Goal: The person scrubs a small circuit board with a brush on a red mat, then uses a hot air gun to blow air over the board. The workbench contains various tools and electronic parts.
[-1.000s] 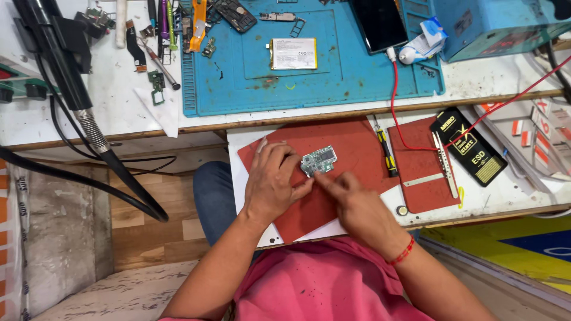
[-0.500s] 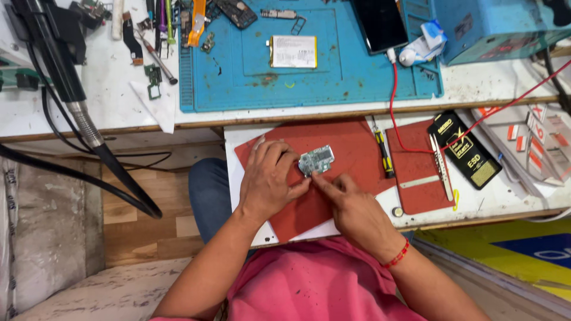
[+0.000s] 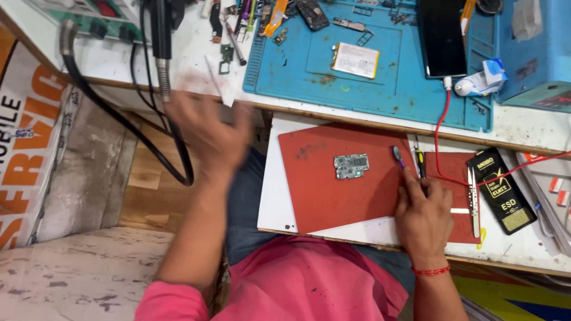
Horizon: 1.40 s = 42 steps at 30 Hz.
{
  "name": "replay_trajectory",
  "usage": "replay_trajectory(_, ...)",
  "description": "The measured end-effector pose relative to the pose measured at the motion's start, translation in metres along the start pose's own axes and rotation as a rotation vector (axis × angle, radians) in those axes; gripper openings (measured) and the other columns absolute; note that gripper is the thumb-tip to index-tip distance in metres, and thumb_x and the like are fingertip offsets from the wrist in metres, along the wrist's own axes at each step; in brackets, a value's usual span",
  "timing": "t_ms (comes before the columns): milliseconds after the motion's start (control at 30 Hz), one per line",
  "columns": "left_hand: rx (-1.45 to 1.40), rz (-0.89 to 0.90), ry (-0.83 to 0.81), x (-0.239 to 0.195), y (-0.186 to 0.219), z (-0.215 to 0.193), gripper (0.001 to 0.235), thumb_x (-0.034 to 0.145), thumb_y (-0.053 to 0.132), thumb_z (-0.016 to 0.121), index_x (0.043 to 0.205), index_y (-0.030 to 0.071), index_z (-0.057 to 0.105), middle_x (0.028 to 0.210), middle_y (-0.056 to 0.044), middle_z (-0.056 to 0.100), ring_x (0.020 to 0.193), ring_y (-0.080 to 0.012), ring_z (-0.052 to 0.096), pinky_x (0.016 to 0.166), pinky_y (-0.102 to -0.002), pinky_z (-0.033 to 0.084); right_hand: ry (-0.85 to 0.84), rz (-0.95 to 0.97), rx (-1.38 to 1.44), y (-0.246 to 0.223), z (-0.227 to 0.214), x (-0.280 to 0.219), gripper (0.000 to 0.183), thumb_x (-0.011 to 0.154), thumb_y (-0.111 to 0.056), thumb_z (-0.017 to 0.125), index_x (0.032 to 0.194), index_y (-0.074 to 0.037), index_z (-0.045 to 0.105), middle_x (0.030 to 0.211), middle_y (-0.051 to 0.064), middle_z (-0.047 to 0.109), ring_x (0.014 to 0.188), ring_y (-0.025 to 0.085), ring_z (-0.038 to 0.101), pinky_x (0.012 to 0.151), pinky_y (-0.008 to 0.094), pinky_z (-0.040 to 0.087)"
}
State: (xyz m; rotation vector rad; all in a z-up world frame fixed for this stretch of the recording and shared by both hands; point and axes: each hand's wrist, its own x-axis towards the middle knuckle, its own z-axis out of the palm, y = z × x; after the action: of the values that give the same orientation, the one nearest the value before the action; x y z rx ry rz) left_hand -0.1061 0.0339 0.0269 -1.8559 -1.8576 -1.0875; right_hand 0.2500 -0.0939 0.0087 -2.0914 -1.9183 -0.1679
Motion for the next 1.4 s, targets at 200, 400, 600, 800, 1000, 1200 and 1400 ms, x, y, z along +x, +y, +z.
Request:
replay_trajectory(200,-0.17,-0.229,-0.162,0.041,-0.091,0.004,0.052,0.108,0.025,0.071,0.145,0.001,0.043,0.12,-0.022,0.066,0.105,-0.038,0.066,0.089,-0.05,0.051,0.037,0.084,0.019,0.02,0.01,0.002,0.028,0.102,-0.021,0.072,0.129,-0.017,0.077,0.107,0.006,0.065,0.099,0.03,0.063,0.079,0.044,0.053)
replay_trajectory(400,-0.376,-0.239,0.024,0.066,-0.096,0.017,0.03,0.112,0.021,0.063,0.134,0.0,0.061,0.099,-0.017,0.075,0.092,-0.0348,0.074,0.082,-0.043,0.056,0.109,0.036,0.137,0.008,0.0,-0.007,0.039,0.095,-0.022,0.079,0.131,-0.01,0.073,0.118,0.014,0.061,0.112,0.034,0.057,0.092,0.045,0.05)
replay_trajectory(600,-0.277,0.314,-0.079,0.062,-0.026,-0.035,0.031,0.108,0.025,0.071,0.133,0.006,0.066,0.102,-0.014,0.074,0.085,-0.0291,0.073,0.074,-0.038,0.058,0.321,-0.156,0.267,-0.025,-0.038,0.002,0.059,0.086,-0.02,0.083,0.136,0.001,0.06,0.122,0.022,0.054,0.116,0.038,0.05,0.1,0.051,0.042)
replay_trajectory(800,-0.347,0.923,-0.258,0.009,0.07,-0.066,0.037,0.094,0.041,0.076,0.109,0.007,0.075,0.07,0.001,0.055,0.059,-0.0172,0.055,0.054,-0.033,0.046,0.075,-0.264,0.307,-0.059,-0.05,0.031,0.042,0.07,-0.016,0.084,0.109,-0.009,0.072,0.1,0.013,0.066,0.094,0.034,0.063,0.084,0.046,0.049)
replay_trajectory(1000,-0.936,0.42,-0.076,-0.064,0.083,-0.082,0.029,0.09,0.029,0.084,0.102,0.011,0.065,0.09,-0.005,0.059,0.087,-0.0216,0.06,0.076,-0.034,0.056,0.187,-0.206,0.453,-0.056,-0.031,0.044,0.03,0.072,-0.003,0.08,0.099,-0.012,0.07,0.09,0.004,0.07,0.086,0.029,0.069,0.081,0.042,0.05)
replay_trajectory(1200,-1.497,-0.389,-0.684,-0.134,0.089,-0.041,0.066,0.087,0.035,0.082,0.134,0.003,0.048,0.126,-0.01,0.059,0.115,-0.021,0.061,0.099,-0.034,0.051,0.017,-0.354,0.693,-0.095,-0.024,0.016,0.041,0.062,-0.008,0.086,0.098,-0.015,0.069,0.093,0.002,0.072,0.09,0.026,0.068,0.088,0.044,0.051)
replay_trajectory(1400,-1.427,-0.416,-0.535,-0.102,0.067,-0.019,0.043,0.102,0.029,0.066,0.13,-0.002,0.067,0.128,-0.015,0.073,0.117,-0.0209,0.071,0.108,-0.034,0.055,0.187,-0.41,0.695,-0.1,-0.019,0.016,0.057,0.073,-0.015,0.084,0.122,-0.003,0.059,0.124,0.024,0.052,0.113,0.043,0.051,0.101,0.048,0.042)
